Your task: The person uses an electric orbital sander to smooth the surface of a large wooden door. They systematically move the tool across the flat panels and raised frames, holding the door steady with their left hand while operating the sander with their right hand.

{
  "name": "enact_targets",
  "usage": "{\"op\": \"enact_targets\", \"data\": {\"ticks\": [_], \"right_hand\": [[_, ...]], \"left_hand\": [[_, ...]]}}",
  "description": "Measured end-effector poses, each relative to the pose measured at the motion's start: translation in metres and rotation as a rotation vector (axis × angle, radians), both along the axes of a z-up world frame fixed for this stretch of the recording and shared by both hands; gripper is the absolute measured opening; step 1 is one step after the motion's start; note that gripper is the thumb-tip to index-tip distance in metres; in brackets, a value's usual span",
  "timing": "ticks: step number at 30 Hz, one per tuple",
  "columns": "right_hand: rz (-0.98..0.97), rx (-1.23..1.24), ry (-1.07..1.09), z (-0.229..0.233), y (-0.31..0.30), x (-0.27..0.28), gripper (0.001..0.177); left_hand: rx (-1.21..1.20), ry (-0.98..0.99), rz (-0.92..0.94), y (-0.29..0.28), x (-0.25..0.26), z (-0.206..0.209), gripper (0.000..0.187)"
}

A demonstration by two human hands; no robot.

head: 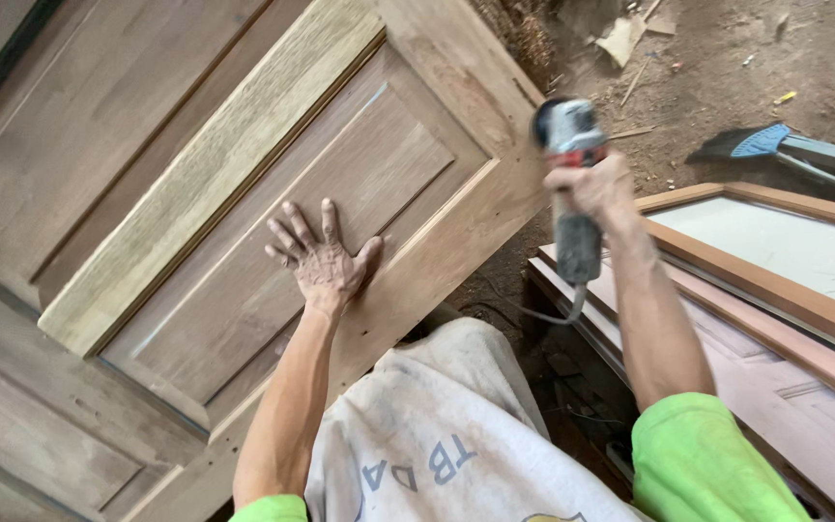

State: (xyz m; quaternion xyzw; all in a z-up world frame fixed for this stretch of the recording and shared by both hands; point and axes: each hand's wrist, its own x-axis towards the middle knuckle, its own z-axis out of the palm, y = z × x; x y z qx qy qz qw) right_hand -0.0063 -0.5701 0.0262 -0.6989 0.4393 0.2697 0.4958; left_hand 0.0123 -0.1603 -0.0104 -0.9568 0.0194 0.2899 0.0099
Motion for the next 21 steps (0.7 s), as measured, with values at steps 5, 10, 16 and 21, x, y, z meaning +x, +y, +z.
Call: {"op": "enact_targets", "data": {"ticks": [5,10,16,21], "right_hand": [[0.261,-0.049,-0.065,-0.003,-0.006,0.008,0.049],[0.041,0.027,-0.004,-0.004,0.008,0.008,0.045],[0.067,0.004,0.011,0.000,0.008,0.016,0.049],[0.190,-0.034,0.044,-0.005,0.004,0.017,0.057]], "left_hand": [[-0.021,-0.023,-0.001,-0.007,0.004,0.000,0.110],[-0.019,-0.036,-0.015,0.001,-0.003,0.004,0.108],[-0.020,0.005,0.012,-0.008,0.004,0.009,0.108],[-0.040,0.029,0.019,-0.012,0.011,0.015,0.107]]}}
